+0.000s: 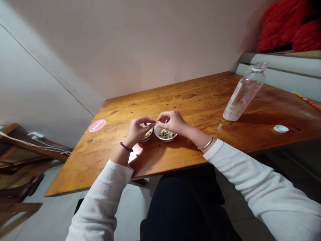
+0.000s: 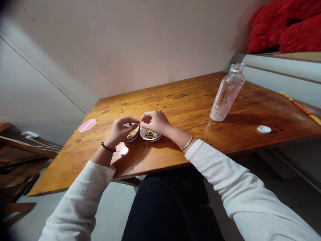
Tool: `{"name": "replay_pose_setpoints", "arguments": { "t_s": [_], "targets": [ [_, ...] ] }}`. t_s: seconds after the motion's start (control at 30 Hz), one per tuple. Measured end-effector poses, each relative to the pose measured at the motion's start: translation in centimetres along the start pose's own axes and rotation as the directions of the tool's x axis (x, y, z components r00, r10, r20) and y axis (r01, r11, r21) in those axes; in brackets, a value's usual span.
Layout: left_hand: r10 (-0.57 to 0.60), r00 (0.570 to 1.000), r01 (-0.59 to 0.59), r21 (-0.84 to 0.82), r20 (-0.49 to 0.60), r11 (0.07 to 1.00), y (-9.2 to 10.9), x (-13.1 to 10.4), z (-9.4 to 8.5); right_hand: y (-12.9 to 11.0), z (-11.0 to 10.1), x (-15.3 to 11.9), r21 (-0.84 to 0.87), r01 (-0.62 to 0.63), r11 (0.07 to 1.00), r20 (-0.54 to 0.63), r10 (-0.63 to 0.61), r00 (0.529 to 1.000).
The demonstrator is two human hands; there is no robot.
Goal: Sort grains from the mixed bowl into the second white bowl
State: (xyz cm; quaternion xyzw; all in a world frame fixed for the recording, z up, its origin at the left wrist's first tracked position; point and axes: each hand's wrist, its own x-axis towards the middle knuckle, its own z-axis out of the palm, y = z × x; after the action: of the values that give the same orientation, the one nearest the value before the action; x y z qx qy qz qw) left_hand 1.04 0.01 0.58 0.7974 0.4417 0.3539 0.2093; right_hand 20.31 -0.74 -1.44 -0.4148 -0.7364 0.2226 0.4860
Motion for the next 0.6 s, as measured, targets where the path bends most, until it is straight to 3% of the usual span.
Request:
{"name": "replay_pose_setpoints", "arguments": {
  "t_s": [0.6],
  "targets": [
    [0.05,0.997,-0.053,-0.034,-0.067,0.998,0.18,0.07,0.22,0.15,-0.01,0.15,-0.014,0.009,1.0,-0.028,-0.01,1.0]
  ]
}}
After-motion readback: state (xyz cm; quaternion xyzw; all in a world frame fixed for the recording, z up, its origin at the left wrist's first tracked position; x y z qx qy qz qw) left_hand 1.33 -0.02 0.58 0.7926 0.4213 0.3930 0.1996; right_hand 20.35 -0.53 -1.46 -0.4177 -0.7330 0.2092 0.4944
